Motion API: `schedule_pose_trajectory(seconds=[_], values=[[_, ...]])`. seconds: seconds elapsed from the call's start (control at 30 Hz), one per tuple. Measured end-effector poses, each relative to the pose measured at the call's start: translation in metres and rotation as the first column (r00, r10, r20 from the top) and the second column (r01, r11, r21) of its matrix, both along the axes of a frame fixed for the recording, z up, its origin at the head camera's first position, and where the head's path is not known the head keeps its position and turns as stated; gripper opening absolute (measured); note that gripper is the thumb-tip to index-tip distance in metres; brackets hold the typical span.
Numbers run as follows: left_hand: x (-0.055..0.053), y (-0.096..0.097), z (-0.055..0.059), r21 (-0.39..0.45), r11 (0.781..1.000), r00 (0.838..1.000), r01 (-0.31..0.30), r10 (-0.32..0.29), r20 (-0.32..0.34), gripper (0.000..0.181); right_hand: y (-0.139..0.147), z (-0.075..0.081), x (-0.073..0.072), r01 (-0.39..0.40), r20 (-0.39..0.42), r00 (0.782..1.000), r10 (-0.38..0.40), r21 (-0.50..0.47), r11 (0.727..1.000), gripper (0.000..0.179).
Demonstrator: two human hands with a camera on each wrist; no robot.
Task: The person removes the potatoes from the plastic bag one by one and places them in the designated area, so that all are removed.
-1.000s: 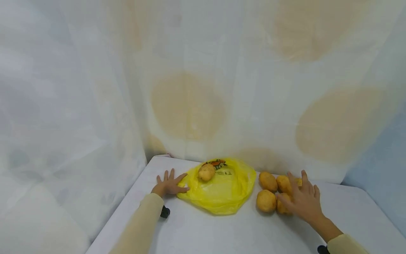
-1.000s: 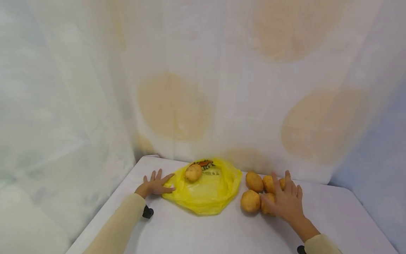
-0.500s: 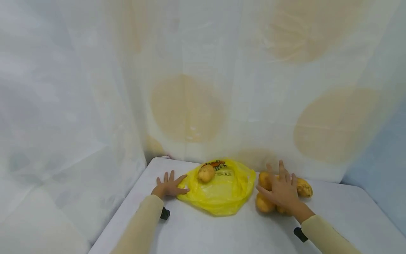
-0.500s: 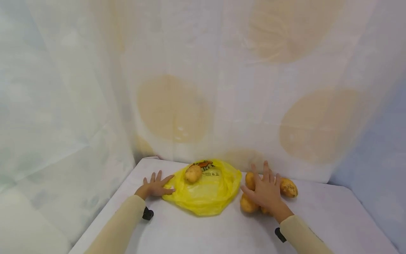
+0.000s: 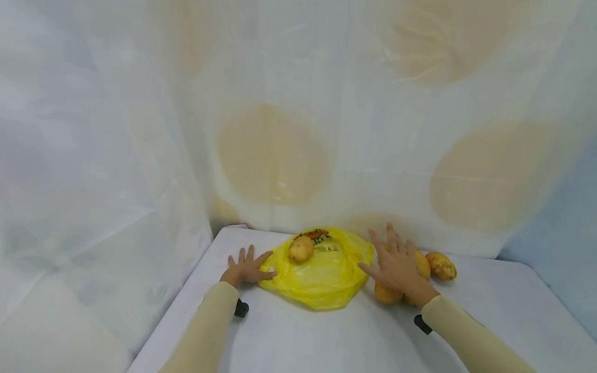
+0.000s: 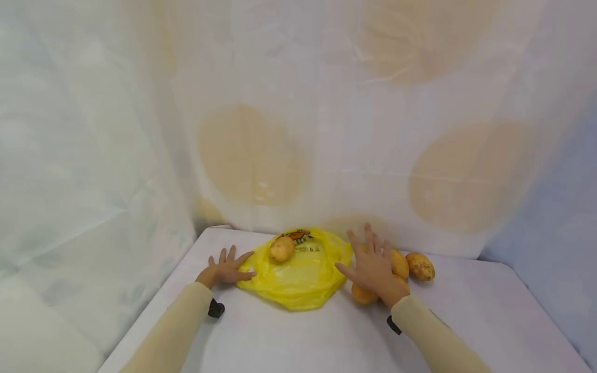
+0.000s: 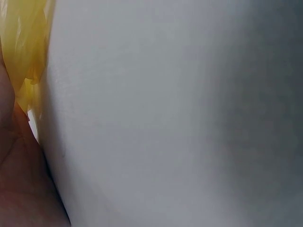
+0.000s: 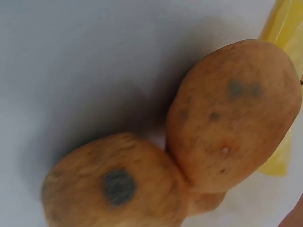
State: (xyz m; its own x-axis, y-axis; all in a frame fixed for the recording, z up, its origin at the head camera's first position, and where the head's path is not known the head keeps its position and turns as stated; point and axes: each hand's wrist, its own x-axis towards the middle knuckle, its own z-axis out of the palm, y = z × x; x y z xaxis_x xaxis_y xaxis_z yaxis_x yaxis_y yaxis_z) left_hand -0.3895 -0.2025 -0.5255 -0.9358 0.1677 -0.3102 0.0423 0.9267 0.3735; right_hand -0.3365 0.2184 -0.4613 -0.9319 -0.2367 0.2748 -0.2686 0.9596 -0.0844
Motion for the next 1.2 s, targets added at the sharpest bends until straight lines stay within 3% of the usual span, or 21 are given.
schedule_pose_trajectory(seconds=[0.27, 0.5, 0.77, 1.1, 1.2], values=[[-0.009, -0.004, -0.013, 0.005, 1.000, 0.999, 0.006, -0.006, -0.033, 0.094, -0.022, -0.003, -0.011, -0.027, -0.009, 1.000, 0.027, 0.019, 0.999, 0.098], [0.004, 0.001, -0.006, 0.009, 1.000, 1.000, 0.021, -0.021, -0.014, 0.091, -0.041, -0.012, -0.015, -0.025, -0.006, 1.000, 0.025, 0.043, 0.999, 0.098], [0.007, 0.000, 0.010, -0.015, 1.000, 1.000, 0.016, -0.016, -0.023, 0.083, -0.065, -0.008, -0.021, -0.069, 0.035, 0.997, 0.068, 0.049, 0.996, 0.096], [0.007, 0.000, 0.013, -0.014, 1.000, 1.000, 0.025, -0.025, -0.008, 0.086, -0.081, -0.006, -0.026, -0.080, 0.071, 0.995, 0.074, 0.085, 0.993, 0.094], [0.003, 0.000, 0.008, -0.015, 1.000, 1.000, 0.024, -0.024, -0.001, 0.088, -0.085, -0.008, -0.029, -0.086, 0.077, 0.994, 0.079, 0.095, 0.992, 0.093]])
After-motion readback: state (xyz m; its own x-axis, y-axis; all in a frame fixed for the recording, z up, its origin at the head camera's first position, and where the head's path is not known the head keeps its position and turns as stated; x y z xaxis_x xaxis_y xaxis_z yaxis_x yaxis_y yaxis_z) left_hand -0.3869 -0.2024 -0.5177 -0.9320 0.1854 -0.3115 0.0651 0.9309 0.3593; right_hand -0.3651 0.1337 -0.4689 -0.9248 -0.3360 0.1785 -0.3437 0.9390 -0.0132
